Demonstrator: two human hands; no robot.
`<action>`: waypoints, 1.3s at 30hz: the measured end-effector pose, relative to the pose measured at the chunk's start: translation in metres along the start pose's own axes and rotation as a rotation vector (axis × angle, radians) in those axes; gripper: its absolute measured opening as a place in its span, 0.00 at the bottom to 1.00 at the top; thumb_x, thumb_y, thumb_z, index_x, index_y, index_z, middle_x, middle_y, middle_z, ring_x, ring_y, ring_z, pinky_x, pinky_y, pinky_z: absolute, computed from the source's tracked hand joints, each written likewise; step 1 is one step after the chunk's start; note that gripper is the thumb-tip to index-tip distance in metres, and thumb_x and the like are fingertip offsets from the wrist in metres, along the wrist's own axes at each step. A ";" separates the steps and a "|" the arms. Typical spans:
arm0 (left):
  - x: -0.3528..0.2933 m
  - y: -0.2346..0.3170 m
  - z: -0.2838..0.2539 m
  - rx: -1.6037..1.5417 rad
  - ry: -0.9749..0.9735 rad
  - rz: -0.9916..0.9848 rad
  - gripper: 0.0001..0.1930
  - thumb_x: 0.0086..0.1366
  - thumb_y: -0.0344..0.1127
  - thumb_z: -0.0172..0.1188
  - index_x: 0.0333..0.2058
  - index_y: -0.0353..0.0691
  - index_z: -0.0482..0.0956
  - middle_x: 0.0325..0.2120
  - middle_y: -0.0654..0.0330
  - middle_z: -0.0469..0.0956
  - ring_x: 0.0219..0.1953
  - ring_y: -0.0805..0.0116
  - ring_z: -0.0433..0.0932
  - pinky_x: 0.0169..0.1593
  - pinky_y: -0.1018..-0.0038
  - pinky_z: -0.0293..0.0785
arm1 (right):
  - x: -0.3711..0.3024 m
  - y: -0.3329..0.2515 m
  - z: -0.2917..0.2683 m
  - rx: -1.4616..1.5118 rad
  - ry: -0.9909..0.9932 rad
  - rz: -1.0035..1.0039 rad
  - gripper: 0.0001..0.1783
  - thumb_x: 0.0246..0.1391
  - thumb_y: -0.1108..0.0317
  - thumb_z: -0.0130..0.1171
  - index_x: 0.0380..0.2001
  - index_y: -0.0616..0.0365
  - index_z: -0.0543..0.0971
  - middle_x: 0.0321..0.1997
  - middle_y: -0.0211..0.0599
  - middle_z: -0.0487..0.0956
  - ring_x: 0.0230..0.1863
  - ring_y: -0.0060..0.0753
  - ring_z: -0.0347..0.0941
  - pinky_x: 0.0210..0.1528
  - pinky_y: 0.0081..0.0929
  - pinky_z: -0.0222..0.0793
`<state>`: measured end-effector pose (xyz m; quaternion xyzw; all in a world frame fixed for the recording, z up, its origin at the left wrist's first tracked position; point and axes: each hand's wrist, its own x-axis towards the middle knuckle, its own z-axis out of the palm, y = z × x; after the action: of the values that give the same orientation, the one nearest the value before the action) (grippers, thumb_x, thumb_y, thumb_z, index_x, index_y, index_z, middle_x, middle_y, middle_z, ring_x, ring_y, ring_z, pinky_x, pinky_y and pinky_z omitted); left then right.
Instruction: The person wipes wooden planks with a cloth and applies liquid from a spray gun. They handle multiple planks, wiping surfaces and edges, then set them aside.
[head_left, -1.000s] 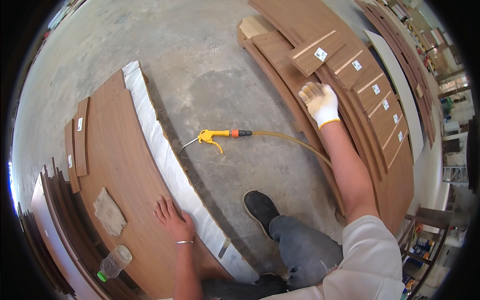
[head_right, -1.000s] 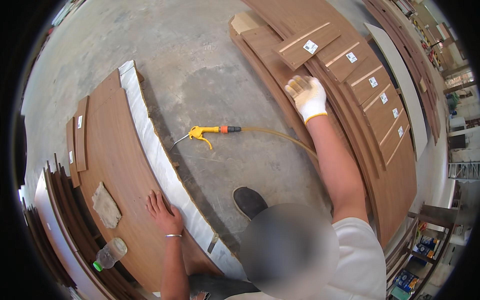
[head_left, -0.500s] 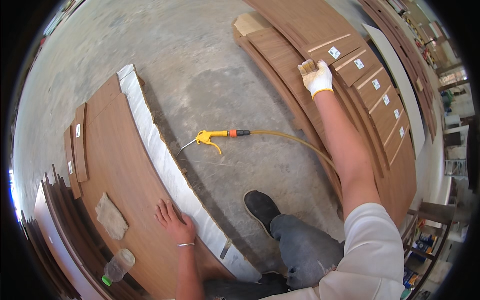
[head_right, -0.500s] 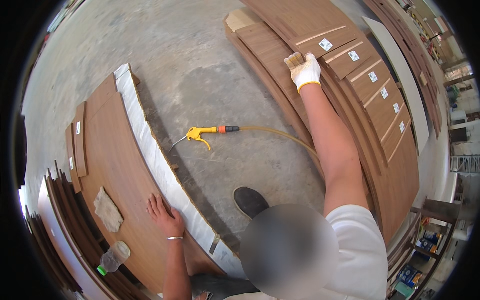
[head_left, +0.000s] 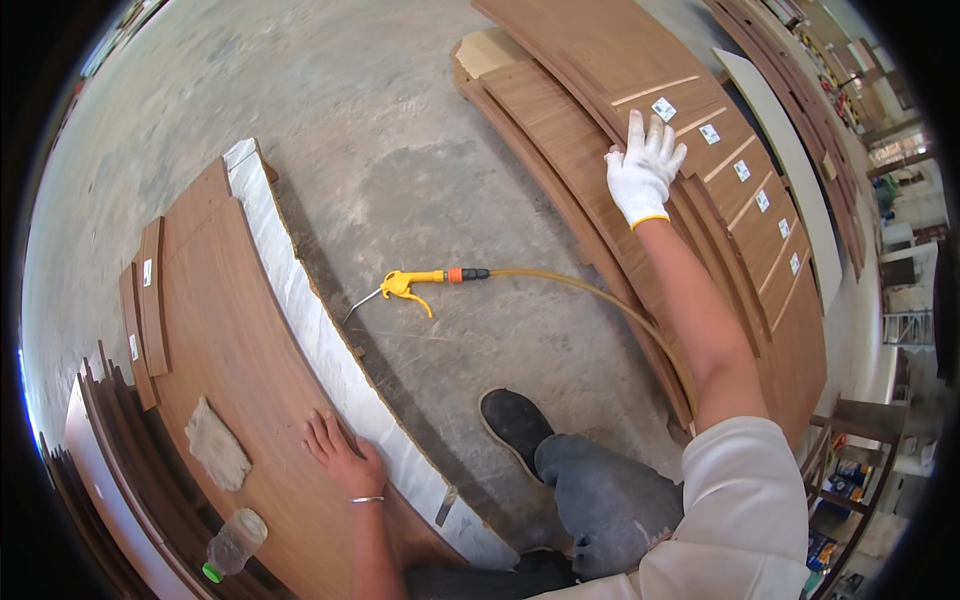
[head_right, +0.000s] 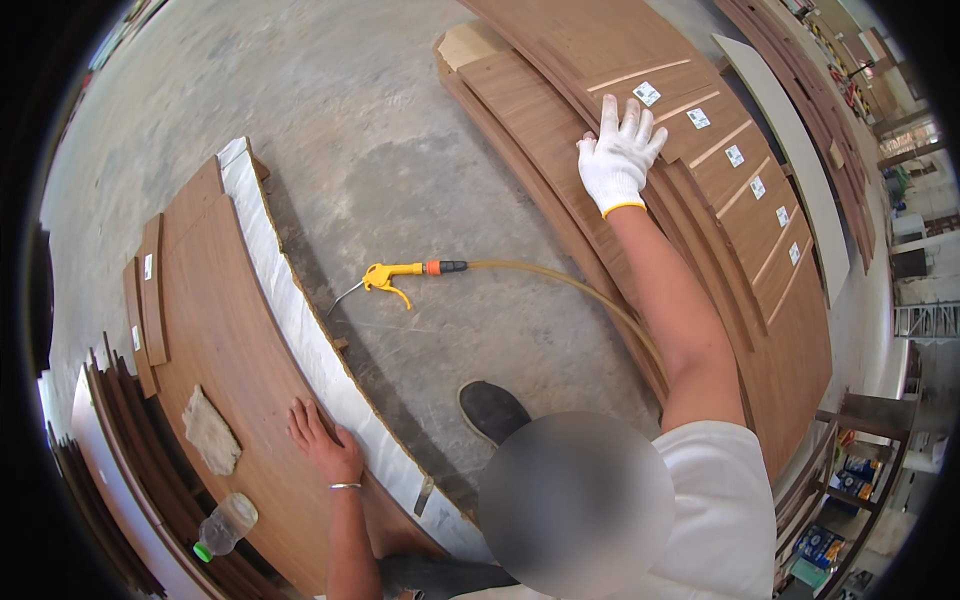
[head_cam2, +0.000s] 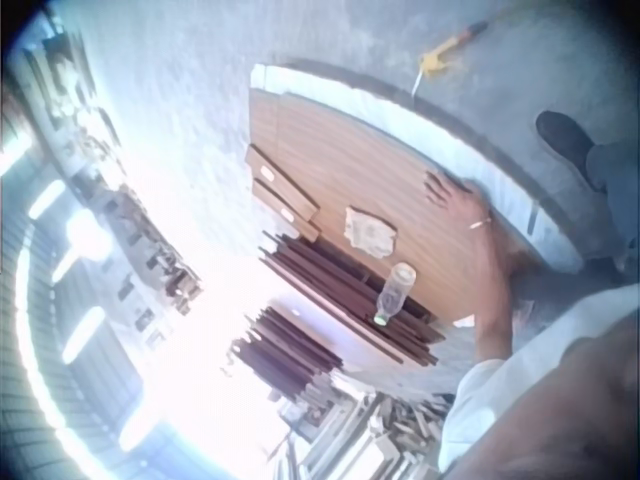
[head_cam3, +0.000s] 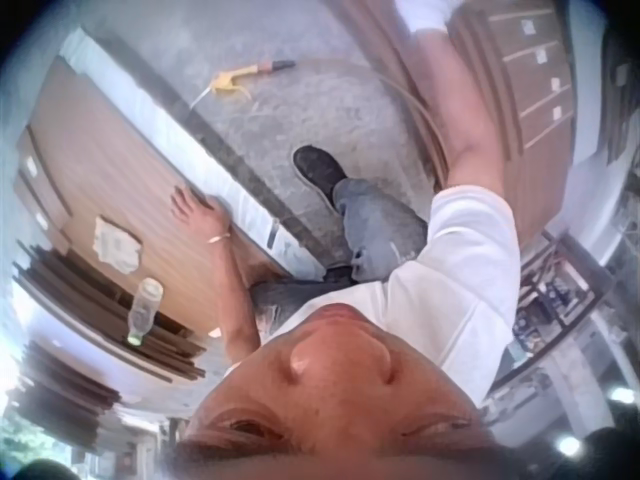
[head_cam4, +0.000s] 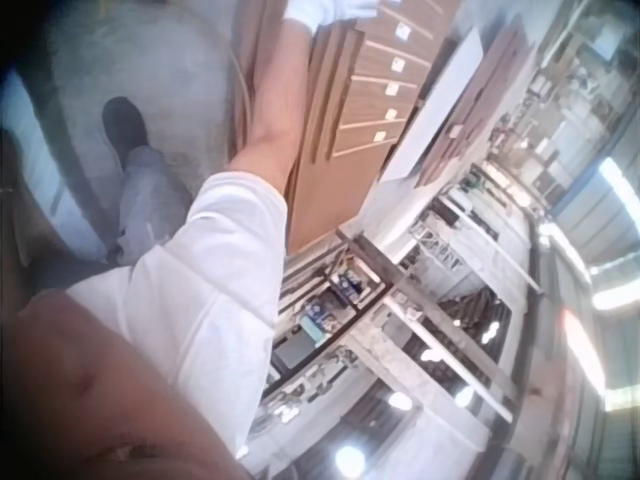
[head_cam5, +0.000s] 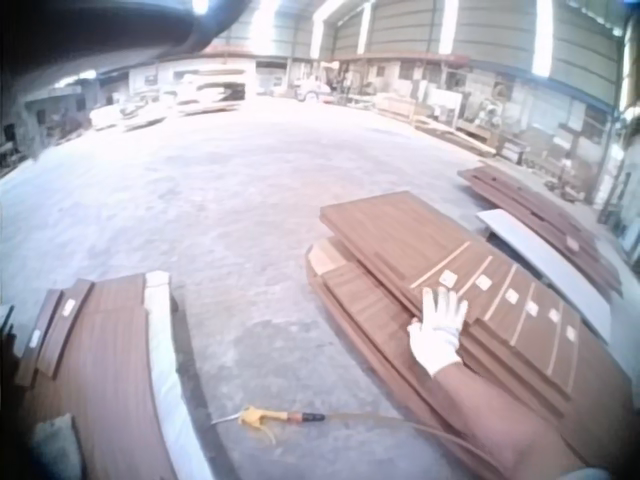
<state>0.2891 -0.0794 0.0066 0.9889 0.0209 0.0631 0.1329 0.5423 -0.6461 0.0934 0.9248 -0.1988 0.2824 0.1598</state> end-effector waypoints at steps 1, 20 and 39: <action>0.000 -0.001 -0.001 0.004 -0.003 -0.002 0.39 0.58 0.28 0.57 0.71 0.36 0.65 0.75 0.45 0.59 0.78 0.40 0.52 0.79 0.44 0.42 | -0.002 -0.002 0.005 -0.111 -0.040 0.030 0.40 0.61 0.51 0.60 0.74 0.48 0.65 0.73 0.50 0.67 0.74 0.52 0.59 0.77 0.63 0.44; 0.000 0.001 -0.002 0.043 -0.014 -0.010 0.38 0.58 0.27 0.56 0.71 0.35 0.64 0.75 0.47 0.58 0.78 0.40 0.51 0.79 0.44 0.42 | -0.004 0.023 -0.007 -0.108 -0.209 -0.044 0.40 0.50 0.48 0.67 0.62 0.58 0.71 0.63 0.43 0.76 0.64 0.43 0.70 0.66 0.43 0.65; -0.001 -0.003 -0.002 0.047 -0.009 -0.024 0.37 0.58 0.30 0.56 0.70 0.36 0.66 0.75 0.46 0.59 0.78 0.41 0.52 0.79 0.44 0.42 | -0.100 0.000 -0.064 0.684 -0.103 0.496 0.59 0.50 0.52 0.76 0.76 0.66 0.55 0.79 0.61 0.57 0.78 0.60 0.54 0.81 0.50 0.47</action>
<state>0.2881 -0.0764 0.0078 0.9917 0.0335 0.0567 0.1105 0.4366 -0.5925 0.0852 0.8615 -0.3177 0.3156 -0.2391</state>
